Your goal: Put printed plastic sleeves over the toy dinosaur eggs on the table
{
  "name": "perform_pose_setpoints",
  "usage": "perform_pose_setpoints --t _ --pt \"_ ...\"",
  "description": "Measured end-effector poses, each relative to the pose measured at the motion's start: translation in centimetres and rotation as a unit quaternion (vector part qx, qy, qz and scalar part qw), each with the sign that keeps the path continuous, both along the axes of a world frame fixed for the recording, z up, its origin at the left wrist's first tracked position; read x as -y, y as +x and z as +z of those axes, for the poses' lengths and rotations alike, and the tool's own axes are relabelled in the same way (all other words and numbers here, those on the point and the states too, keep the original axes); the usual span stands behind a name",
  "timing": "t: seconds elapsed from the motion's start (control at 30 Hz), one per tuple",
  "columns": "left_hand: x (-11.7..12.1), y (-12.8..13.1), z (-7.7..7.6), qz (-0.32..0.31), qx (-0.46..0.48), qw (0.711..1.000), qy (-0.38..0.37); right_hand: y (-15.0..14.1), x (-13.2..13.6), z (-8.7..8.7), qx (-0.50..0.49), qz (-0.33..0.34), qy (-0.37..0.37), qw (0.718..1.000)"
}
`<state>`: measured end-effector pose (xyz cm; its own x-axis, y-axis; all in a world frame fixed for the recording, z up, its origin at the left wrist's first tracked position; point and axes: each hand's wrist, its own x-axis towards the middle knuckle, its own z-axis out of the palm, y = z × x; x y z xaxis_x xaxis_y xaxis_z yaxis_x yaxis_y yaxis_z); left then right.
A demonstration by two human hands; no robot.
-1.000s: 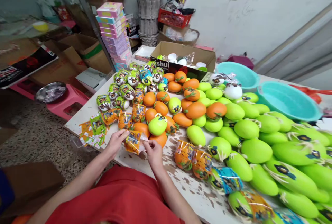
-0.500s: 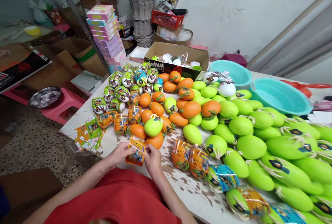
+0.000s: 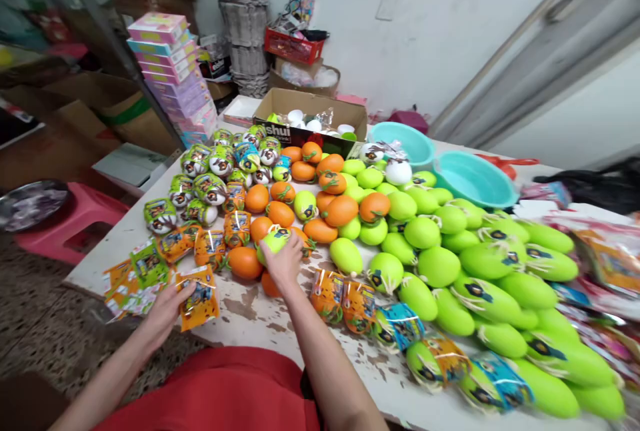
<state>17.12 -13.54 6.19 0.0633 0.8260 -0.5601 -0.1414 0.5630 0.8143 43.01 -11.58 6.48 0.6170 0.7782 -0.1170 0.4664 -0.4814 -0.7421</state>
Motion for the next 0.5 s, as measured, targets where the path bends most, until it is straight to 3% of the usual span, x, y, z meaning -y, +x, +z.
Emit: perform_pose_setpoints --t 0.13,0.23,0.37,0.5 --pt "0.4 1.0 -1.0 0.037 0.010 0.999 -0.033 -0.7 -2.2 -0.9 -0.023 -0.027 -0.009 0.999" --pt "0.4 0.9 -1.6 0.045 0.010 0.998 -0.048 1.8 -1.4 -1.1 -0.019 -0.053 0.026 0.998" --pt "-0.4 0.5 -2.0 0.052 -0.003 0.998 -0.045 10.2 1.7 -0.6 0.027 -0.180 0.081 0.980" --pt "-1.2 1.0 -1.5 0.079 -0.001 0.996 -0.034 19.2 4.1 -0.4 0.055 -0.303 0.066 0.949"
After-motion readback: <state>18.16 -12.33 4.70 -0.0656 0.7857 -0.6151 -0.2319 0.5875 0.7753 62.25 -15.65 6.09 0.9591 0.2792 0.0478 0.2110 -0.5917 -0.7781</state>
